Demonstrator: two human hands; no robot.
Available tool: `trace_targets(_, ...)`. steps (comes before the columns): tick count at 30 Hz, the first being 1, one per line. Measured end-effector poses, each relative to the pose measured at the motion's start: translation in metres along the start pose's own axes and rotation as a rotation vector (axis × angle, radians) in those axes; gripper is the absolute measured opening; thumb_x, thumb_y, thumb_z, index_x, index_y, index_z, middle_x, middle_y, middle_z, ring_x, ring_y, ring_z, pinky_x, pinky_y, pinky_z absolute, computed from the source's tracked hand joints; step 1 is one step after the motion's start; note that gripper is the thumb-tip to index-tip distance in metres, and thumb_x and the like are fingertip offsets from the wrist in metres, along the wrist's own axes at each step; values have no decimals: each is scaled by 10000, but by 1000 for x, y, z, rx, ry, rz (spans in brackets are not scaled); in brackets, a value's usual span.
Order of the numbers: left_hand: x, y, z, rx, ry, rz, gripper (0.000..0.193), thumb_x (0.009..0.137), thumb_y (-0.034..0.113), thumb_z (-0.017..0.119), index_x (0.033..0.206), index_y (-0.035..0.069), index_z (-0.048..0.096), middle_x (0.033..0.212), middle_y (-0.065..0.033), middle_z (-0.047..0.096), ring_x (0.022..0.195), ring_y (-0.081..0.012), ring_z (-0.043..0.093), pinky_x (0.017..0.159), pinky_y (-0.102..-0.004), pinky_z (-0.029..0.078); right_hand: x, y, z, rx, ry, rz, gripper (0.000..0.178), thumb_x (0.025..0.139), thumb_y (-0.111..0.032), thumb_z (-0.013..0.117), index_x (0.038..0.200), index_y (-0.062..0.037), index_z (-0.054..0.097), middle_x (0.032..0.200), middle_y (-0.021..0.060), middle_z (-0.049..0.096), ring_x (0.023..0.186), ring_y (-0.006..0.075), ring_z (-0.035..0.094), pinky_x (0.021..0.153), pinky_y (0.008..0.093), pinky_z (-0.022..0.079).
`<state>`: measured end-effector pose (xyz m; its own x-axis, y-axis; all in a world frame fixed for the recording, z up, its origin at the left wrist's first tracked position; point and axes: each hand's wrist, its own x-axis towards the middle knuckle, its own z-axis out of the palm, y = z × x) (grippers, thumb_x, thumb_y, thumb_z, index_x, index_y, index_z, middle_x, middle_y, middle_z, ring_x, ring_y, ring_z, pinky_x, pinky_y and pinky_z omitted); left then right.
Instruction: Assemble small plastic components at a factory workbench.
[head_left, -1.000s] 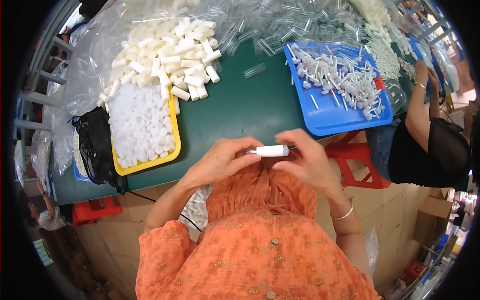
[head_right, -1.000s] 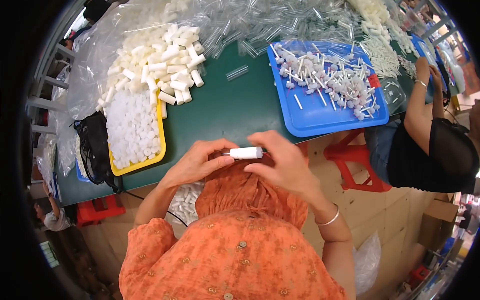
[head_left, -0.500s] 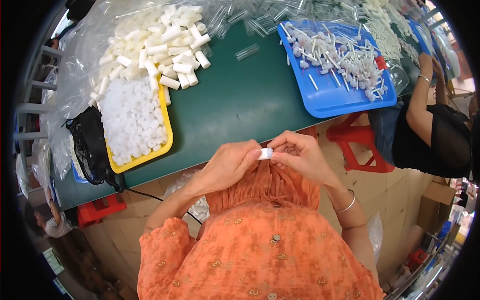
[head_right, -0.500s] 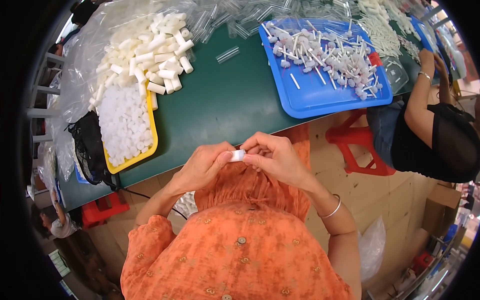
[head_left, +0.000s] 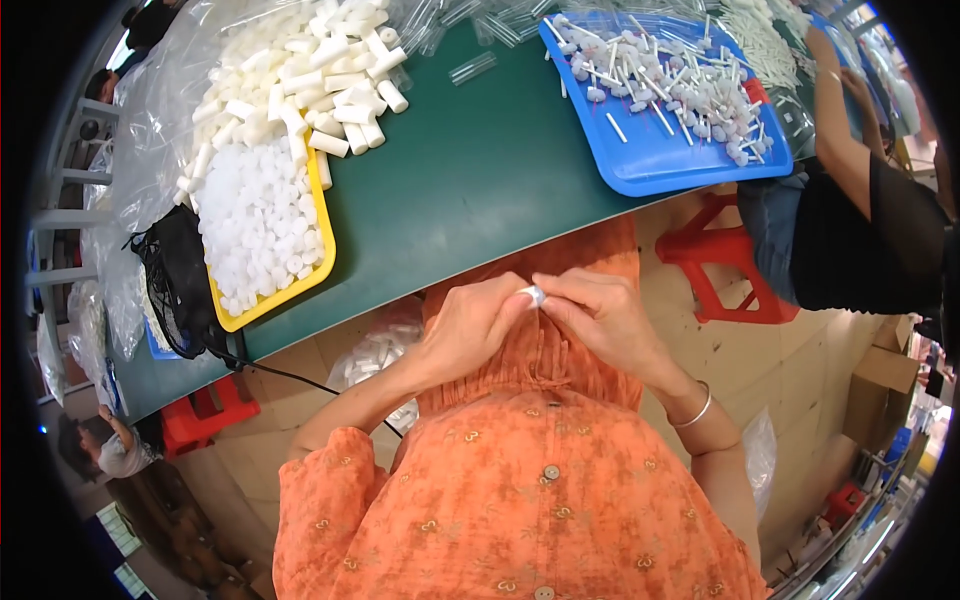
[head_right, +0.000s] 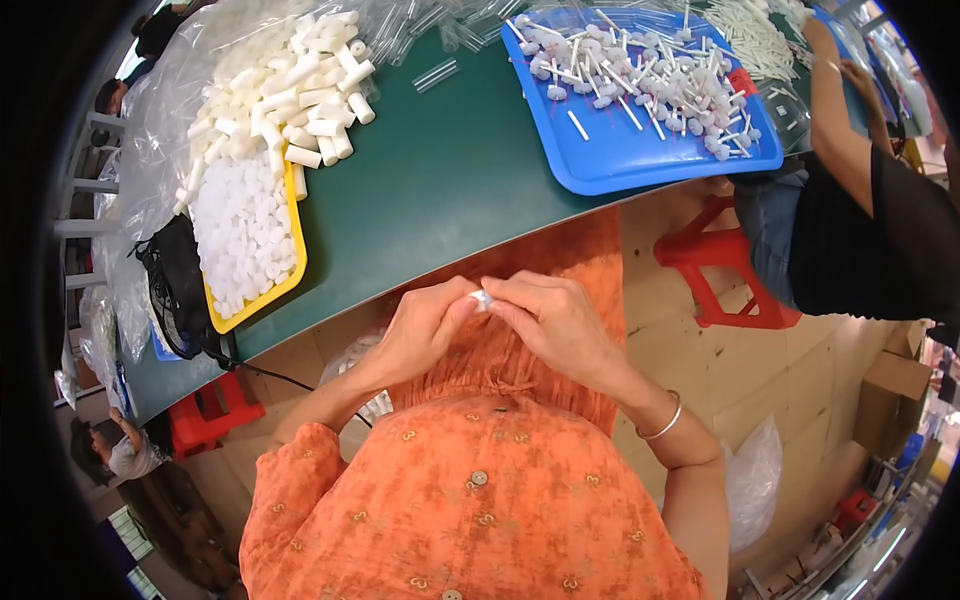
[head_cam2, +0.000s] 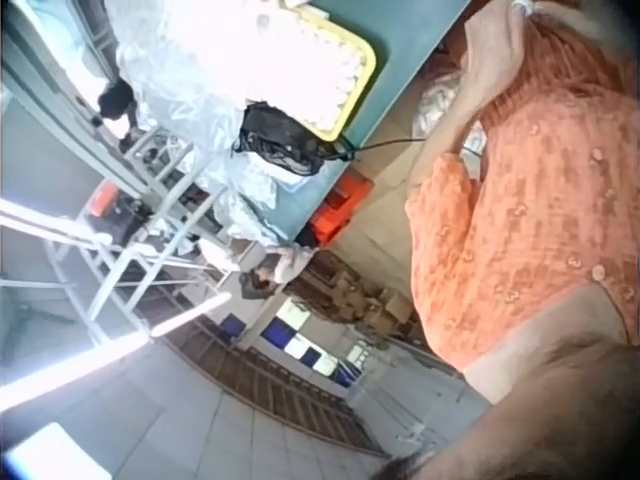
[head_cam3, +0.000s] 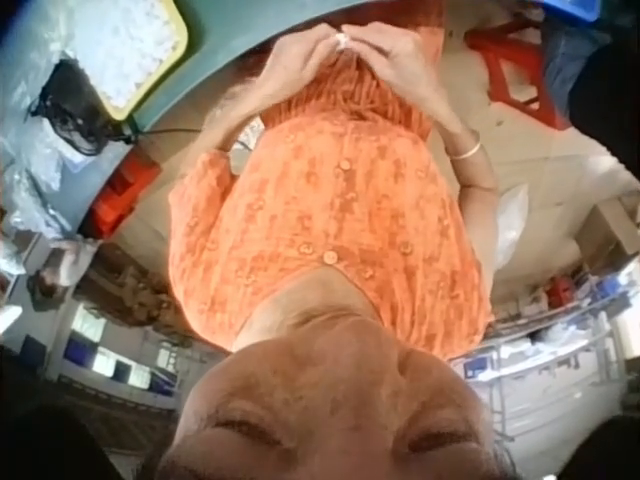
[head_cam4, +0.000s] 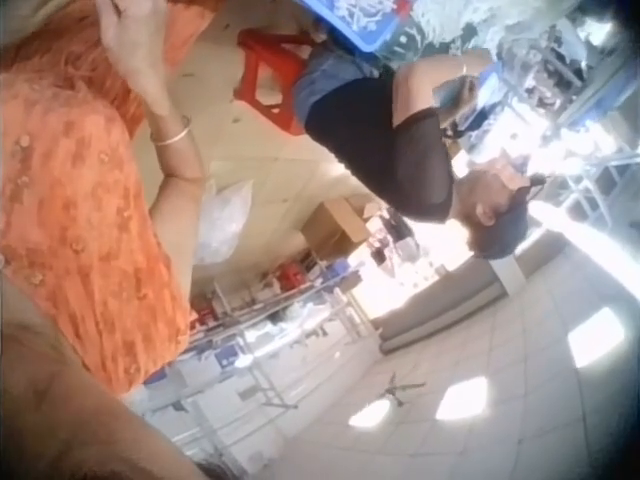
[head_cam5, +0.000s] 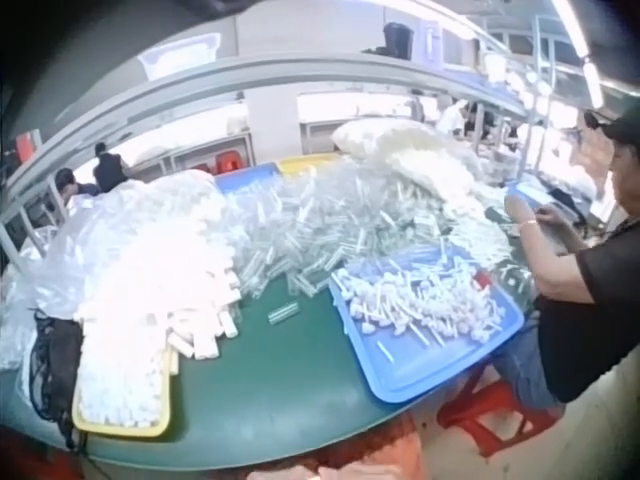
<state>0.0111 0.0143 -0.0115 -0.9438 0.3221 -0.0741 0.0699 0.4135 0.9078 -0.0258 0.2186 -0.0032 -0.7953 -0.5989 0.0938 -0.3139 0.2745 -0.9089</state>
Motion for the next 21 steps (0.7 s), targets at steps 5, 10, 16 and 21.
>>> trace_targets(5,8,-27,28,-791,-54,-272,199,991,225,582,940,32,595,756,-34,598,668,-113,558,623,-267,438,-21,23,31,511,367,342,420,909,26,612,1316,-14,518,1063,84,604,912,159,629,777,283,542)
trace_targets(10,17,-27,49,-981,199,-535,230,962,246,636,1064,43,603,1063,-24,635,856,-57,579,771,-231,496,-32,45,58,794,327,369,273,1017,-158,515,1245,-8,497,1160,82,558,995,163,605,801,304,544)
trace_targets(16,29,-7,42,-898,113,-740,347,984,282,590,1189,2,585,1120,-88,636,906,-113,617,566,-210,532,-18,29,72,1273,265,559,329,1065,-358,378,1159,-69,502,915,18,510,684,103,459,567,239,379)
trace_targets(21,32,-7,34,-1146,152,-640,380,1029,299,476,1219,-11,582,1207,-108,631,953,-122,612,727,-266,545,-5,19,70,1578,291,616,276,1073,-335,355,1005,-95,472,735,-20,416,536,65,293,469,216,256)
